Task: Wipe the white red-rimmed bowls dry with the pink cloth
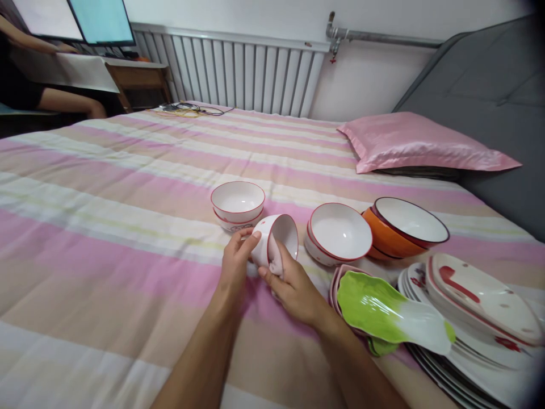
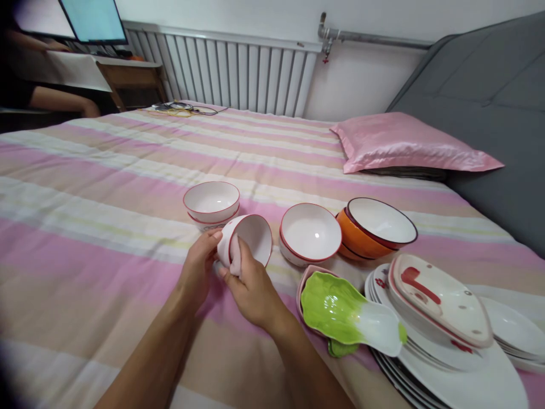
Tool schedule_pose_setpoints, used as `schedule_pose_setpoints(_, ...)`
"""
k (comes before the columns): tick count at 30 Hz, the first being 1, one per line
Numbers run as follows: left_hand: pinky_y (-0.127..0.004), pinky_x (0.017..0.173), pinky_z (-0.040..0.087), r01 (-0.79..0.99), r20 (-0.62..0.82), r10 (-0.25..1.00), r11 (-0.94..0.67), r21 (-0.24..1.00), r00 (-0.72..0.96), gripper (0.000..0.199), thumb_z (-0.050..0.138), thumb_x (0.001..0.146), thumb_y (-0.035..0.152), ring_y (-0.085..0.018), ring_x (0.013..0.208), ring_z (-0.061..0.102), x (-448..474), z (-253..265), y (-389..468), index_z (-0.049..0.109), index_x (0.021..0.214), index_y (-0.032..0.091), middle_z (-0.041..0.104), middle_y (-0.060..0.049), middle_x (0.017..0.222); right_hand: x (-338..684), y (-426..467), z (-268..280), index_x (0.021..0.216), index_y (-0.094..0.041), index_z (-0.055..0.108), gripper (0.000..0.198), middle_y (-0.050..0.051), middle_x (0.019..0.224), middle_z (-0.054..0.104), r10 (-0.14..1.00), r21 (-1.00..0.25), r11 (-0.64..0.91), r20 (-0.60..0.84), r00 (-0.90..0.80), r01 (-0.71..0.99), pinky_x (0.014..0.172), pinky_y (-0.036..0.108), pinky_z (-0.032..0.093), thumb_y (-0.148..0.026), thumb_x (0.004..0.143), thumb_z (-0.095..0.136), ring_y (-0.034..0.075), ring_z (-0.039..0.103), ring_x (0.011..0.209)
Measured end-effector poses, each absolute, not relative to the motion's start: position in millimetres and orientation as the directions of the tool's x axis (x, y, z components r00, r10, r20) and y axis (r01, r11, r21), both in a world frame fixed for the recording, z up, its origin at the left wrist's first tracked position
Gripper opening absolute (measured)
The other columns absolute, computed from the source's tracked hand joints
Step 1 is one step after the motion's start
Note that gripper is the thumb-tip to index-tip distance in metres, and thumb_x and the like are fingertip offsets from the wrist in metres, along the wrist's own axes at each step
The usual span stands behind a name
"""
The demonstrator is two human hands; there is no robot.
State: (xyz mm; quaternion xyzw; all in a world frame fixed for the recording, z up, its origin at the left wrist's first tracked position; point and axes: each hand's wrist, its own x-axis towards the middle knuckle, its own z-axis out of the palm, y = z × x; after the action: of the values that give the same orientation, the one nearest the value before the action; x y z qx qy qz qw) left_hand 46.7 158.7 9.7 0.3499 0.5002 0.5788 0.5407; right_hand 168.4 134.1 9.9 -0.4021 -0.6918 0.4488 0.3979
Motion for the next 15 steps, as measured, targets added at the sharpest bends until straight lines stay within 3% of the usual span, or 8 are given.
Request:
schedule_pose_setpoints(10, -0.029, 0.067, 0.041, -0.222, -0.194, 0.960, 0.149, 0.964, -0.202, 0.041, 0.070, 0.065, 0.045, -0.021, 0.081, 0.059, 45.0, 7.7, 161.2, 0.060, 0.096, 0.018, 0.064, -0.004, 0.084, 170.0, 132.4, 7.1, 0.133, -0.020, 0.037, 0.047, 0.010, 0.130, 0.053, 0.864, -0.828, 0.375, 0.149, -0.480, 0.417, 0.099, 0.040, 0.040, -0.016, 0.087, 0.047, 0.023, 0.049, 0.119)
schedule_pose_setpoints(15, -0.028, 0.063, 0.040, -0.228, -0.210, 0.958, 0.164, 0.960, -0.194, 0.040, 0.068, 0.067, 0.047, -0.018, 0.074, 0.058, 45.0, 6.6, 160.7, 0.060, 0.095, 0.020, 0.062, -0.002, 0.080, 172.1, 132.9, 3.8, 0.132, -0.016, 0.038, 0.048, 0.013, 0.130, 0.053, 0.843, -0.717, 0.444, 0.131, -0.522, 0.538, 0.101, 0.041, 0.039, -0.012, 0.085, 0.047, 0.024, 0.049, 0.121)
